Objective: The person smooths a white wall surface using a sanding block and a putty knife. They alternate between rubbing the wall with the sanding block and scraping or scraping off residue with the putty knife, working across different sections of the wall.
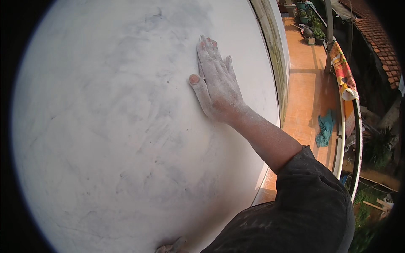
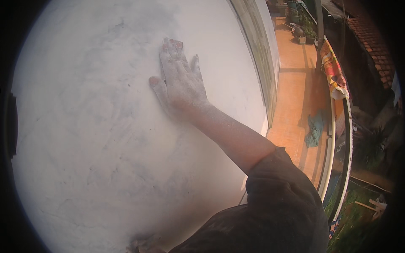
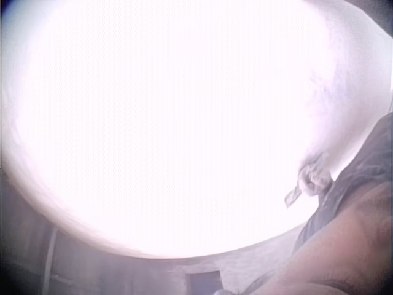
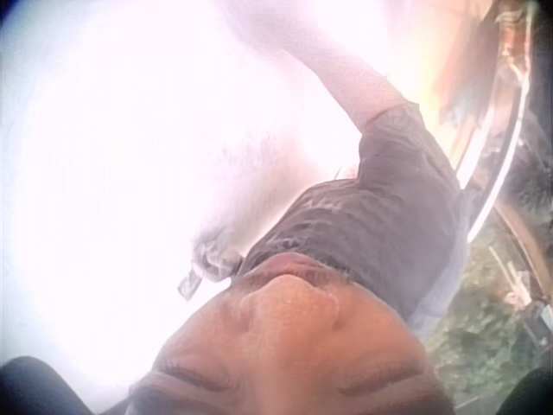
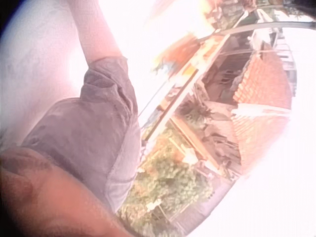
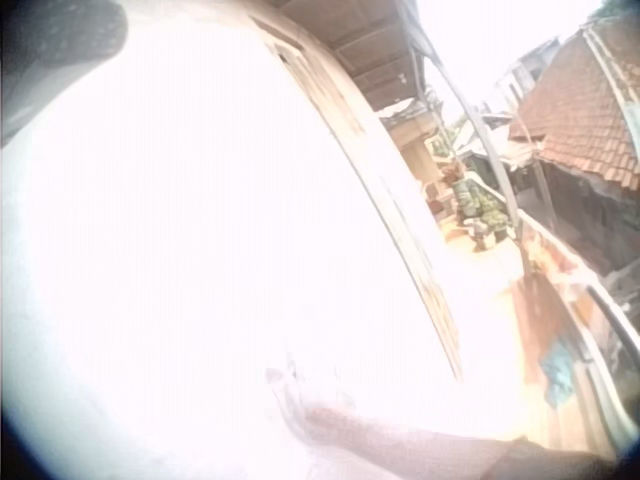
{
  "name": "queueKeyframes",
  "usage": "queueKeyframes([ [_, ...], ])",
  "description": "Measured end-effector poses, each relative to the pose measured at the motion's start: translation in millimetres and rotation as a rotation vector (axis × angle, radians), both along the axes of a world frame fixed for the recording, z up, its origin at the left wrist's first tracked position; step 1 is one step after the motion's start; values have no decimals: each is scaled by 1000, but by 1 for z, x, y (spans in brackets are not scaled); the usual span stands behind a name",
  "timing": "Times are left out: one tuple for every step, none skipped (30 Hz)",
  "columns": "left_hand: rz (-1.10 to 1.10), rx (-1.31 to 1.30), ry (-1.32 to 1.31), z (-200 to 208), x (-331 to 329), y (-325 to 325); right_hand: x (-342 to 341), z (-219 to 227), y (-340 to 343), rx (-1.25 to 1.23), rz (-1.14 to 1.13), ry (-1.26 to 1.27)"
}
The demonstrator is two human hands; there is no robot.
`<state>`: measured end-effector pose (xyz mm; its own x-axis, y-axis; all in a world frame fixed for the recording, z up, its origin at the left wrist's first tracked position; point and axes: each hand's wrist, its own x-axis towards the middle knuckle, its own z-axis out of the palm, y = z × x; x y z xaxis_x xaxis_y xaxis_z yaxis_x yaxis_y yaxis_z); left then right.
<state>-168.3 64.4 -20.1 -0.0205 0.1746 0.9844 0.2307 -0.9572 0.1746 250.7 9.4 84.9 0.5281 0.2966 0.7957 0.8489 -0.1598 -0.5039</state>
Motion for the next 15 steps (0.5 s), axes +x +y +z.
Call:
queueKeyframes([
  [1,-2,-2,-1,0,0,11,13,1,57,-25,46],
  [0,-3,-2,0,0,0,5,9,1,41,9,41],
  [-2,-5,1,-1,0,0,-6,2,1,48,28,36],
  [-4,-2,-3,0,0,0,-20,-7,1,59,44,28],
  [-7,2,-5,0,1,0,-43,-27,-4,-6,120,-14],
  [-6,4,-5,0,0,0,-59,-43,-8,-98,203,-45],
  [-6,7,-5,0,1,0,-56,-42,-8,-92,162,-96],
  [-6,11,-3,0,1,0,-52,-40,-7,-123,128,-126],
  [-6,6,4,0,1,0,-48,-39,-8,-169,103,-142],
  [-9,3,4,0,1,0,-33,-20,-8,-139,62,-95],
  [-9,1,5,0,1,0,-19,-5,-6,-57,58,-43],
  [-10,-3,6,0,1,0,-5,8,-4,12,51,11],
  [-10,-8,4,0,1,0,-1,16,-2,88,33,59],
  [-12,-7,5,0,1,0,-15,9,1,136,35,54],
  [-14,-7,5,0,1,0,-38,-8,-3,77,117,23],
])
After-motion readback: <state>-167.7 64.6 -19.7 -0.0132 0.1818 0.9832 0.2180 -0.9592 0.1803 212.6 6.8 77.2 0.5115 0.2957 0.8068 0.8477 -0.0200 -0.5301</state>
